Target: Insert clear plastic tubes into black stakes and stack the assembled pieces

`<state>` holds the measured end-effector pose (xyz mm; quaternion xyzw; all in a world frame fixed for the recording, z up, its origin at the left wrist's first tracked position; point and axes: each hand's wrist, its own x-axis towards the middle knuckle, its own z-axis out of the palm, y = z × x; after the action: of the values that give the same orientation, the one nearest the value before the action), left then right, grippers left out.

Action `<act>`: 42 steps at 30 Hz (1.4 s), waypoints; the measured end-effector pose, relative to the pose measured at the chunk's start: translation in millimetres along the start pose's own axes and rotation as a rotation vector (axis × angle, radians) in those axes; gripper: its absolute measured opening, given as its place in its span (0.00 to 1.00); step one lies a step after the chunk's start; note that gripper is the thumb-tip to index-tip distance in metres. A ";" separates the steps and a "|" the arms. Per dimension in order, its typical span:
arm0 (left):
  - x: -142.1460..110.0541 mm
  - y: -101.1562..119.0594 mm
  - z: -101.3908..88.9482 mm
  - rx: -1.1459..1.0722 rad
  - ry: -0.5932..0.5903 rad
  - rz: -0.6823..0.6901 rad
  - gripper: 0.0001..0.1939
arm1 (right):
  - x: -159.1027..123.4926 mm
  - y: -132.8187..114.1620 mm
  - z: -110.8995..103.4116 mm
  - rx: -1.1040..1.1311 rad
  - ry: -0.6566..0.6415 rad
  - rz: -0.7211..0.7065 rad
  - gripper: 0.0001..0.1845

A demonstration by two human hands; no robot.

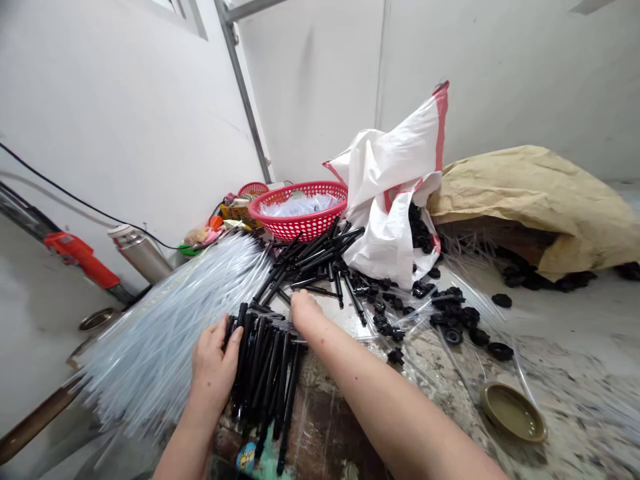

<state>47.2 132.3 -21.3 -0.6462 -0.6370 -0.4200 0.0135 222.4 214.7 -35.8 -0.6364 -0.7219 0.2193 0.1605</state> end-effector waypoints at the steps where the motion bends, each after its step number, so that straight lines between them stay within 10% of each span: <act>1: -1.6 4.4 -4.1 -0.026 0.026 0.009 0.23 | 0.6 0.3 -2.3 -0.010 -0.026 0.051 0.15; 9: -27.9 65.7 -14.3 -0.359 0.057 0.036 0.15 | -49.6 34.4 -49.8 0.059 -0.079 0.194 0.06; 18: -74.3 127.7 32.1 -1.119 -0.491 -0.612 0.27 | -182.4 53.1 -76.4 0.546 -0.076 0.167 0.05; 25: -91.0 165.5 30.5 -1.227 -0.623 -0.682 0.25 | -265.3 69.6 -70.9 0.432 0.184 0.005 0.03; 31: -111.2 170.7 38.3 -1.244 -0.850 -0.730 0.27 | -321.2 178.2 -139.6 0.319 0.441 0.528 0.17; 36: -119.1 175.3 42.3 -1.229 -0.962 -0.791 0.31 | -330.5 280.4 -176.7 -0.136 0.535 0.670 0.13; 42: -115.9 172.1 42.6 -1.271 -0.986 -0.849 0.31 | -309.2 310.2 -176.8 -0.172 0.396 0.747 0.06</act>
<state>232.3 29.4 -24.7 -0.3495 -0.4035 -0.3378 -0.7752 618.6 -42.2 -32.1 -0.8949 -0.4128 0.0750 0.1521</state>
